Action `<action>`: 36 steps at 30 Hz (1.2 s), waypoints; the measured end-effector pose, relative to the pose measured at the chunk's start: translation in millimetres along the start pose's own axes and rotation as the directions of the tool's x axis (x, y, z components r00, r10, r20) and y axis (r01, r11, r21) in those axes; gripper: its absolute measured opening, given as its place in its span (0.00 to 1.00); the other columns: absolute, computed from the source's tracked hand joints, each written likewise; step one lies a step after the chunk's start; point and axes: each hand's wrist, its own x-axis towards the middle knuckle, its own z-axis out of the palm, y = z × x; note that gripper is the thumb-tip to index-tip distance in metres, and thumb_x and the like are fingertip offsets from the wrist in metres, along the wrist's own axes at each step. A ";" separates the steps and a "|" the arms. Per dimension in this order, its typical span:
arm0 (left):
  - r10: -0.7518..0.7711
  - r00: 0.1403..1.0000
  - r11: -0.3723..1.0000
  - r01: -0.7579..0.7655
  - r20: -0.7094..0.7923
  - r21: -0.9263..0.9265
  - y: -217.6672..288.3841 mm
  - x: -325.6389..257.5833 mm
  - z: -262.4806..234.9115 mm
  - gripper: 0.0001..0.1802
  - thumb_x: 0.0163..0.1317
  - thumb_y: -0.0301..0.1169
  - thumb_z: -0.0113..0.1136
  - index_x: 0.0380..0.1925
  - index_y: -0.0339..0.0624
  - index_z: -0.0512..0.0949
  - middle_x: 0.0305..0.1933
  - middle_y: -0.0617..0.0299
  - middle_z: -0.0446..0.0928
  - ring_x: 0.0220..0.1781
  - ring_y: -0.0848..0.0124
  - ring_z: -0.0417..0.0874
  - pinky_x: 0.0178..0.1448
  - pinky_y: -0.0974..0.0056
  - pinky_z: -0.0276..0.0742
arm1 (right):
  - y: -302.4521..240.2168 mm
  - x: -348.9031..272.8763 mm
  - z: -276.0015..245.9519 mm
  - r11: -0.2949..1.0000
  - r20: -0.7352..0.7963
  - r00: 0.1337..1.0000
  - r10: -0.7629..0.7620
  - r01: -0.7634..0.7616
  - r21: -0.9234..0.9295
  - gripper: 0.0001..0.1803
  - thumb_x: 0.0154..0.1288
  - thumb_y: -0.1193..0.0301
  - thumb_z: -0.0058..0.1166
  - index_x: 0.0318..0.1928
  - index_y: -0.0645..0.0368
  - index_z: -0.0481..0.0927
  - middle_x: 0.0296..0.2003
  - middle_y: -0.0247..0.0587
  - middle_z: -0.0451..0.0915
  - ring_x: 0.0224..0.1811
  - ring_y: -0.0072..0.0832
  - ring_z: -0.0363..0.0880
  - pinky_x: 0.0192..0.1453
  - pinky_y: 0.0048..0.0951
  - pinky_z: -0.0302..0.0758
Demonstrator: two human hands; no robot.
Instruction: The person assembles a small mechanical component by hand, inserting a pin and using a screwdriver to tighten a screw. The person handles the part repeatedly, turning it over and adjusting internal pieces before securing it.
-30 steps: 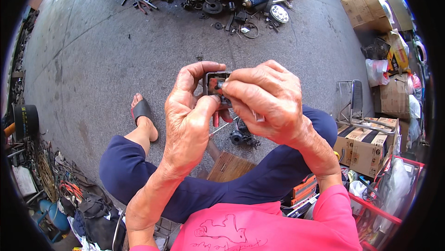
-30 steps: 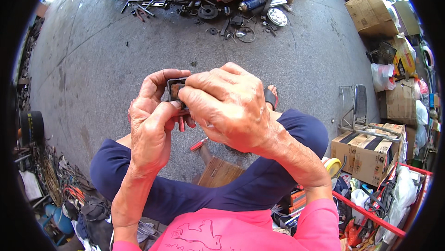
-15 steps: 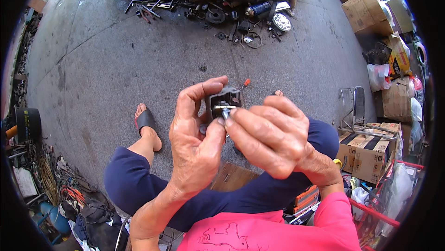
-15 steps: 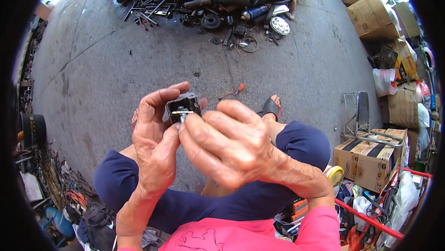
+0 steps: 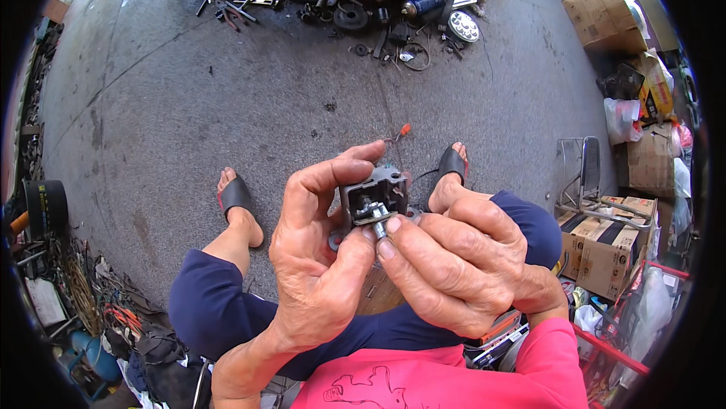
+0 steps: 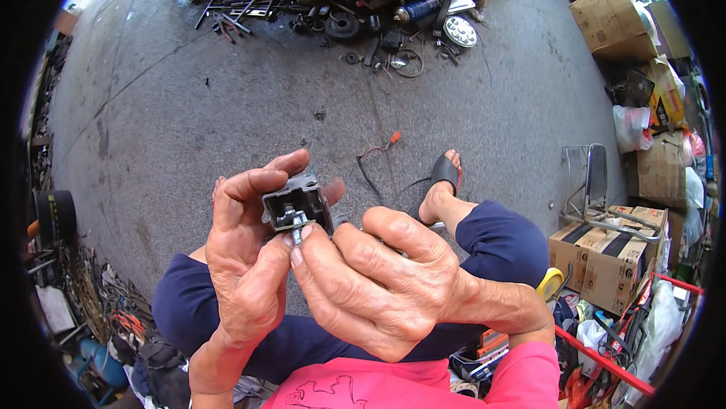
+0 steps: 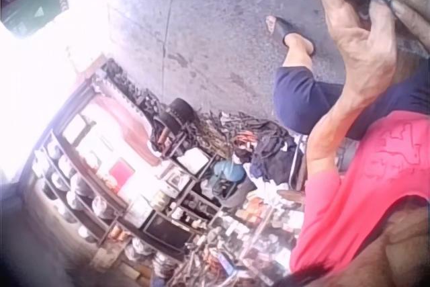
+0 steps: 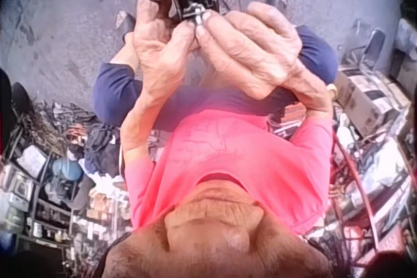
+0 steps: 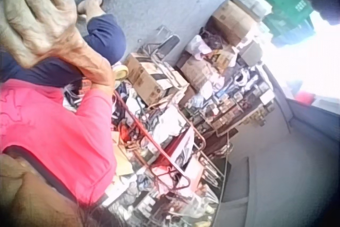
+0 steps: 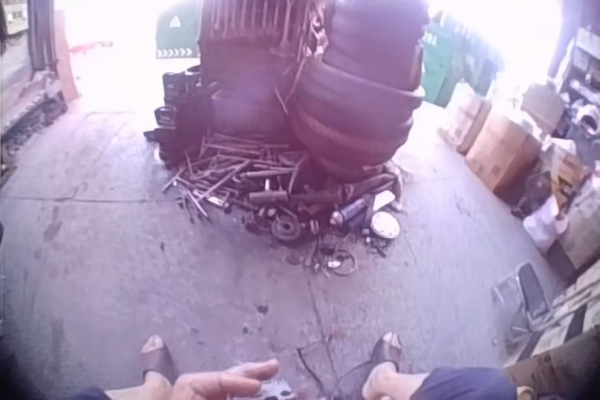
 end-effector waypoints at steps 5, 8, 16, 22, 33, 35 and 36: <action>-0.009 0.999 1.000 0.009 0.045 -0.001 -0.5 -1.5 0.5 0.26 0.54 0.10 0.40 0.54 0.37 0.61 0.65 0.42 0.60 0.62 0.48 0.72 0.66 0.49 0.69 | 2.1 -3.5 -6.1 0.999 0.034 0.999 0.018 -0.019 0.040 0.23 0.33 0.79 0.62 0.39 0.60 0.81 0.39 0.41 0.81 0.35 0.26 0.81 0.37 0.26 0.76; 0.002 0.999 1.000 -0.001 0.047 -0.014 -2.1 -3.3 1.5 0.24 0.55 0.10 0.41 0.53 0.36 0.62 0.65 0.41 0.61 0.62 0.52 0.72 0.65 0.53 0.69 | 1.9 -5.0 -8.5 0.999 0.057 0.998 0.016 -0.019 0.036 0.24 0.32 0.80 0.63 0.39 0.60 0.81 0.39 0.41 0.82 0.35 0.26 0.82 0.35 0.24 0.75; 0.018 0.997 1.000 -0.018 0.077 0.000 -0.3 -3.0 4.0 0.24 0.53 0.09 0.40 0.50 0.37 0.61 0.63 0.40 0.62 0.62 0.46 0.72 0.66 0.47 0.69 | 4.2 -2.7 -9.2 1.000 0.046 0.999 -0.006 0.005 0.019 0.26 0.31 0.83 0.65 0.40 0.62 0.80 0.38 0.42 0.81 0.34 0.25 0.81 0.33 0.25 0.75; 0.050 0.985 0.975 -0.084 0.165 0.206 -5.2 -2.5 -2.1 0.19 0.57 0.12 0.43 0.50 0.35 0.62 0.63 0.40 0.63 0.62 0.49 0.72 0.65 0.49 0.70 | 7.8 -2.7 -1.9 0.994 -0.047 0.998 0.051 -0.046 0.100 0.19 0.34 0.74 0.59 0.34 0.66 0.80 0.34 0.46 0.80 0.28 0.27 0.79 0.31 0.28 0.73; 0.016 0.996 0.974 -0.037 0.093 0.224 -5.7 -1.4 2.2 0.24 0.53 0.10 0.47 0.52 0.33 0.68 0.62 0.41 0.69 0.63 0.63 0.73 0.62 0.65 0.70 | 20.9 -0.3 3.8 0.930 -0.040 0.987 0.155 -0.132 0.344 0.18 0.32 0.73 0.58 0.29 0.69 0.78 0.30 0.45 0.79 0.24 0.30 0.78 0.29 0.30 0.74; -0.009 0.996 0.976 -0.010 0.089 0.217 -4.8 -0.9 1.5 0.24 0.53 0.10 0.47 0.53 0.33 0.67 0.63 0.41 0.67 0.64 0.63 0.71 0.63 0.65 0.68 | 20.4 -1.0 4.4 0.939 -0.034 0.989 0.146 -0.127 0.320 0.18 0.32 0.72 0.57 0.29 0.69 0.78 0.30 0.46 0.79 0.24 0.30 0.77 0.29 0.30 0.74; -0.029 0.996 0.980 0.013 0.080 0.197 -3.9 -0.6 1.1 0.25 0.53 0.11 0.47 0.53 0.33 0.66 0.64 0.41 0.66 0.64 0.63 0.70 0.64 0.65 0.67 | 20.1 -1.3 5.0 0.946 -0.038 0.990 0.136 -0.119 0.301 0.18 0.32 0.72 0.57 0.29 0.69 0.78 0.30 0.46 0.78 0.24 0.29 0.77 0.28 0.30 0.73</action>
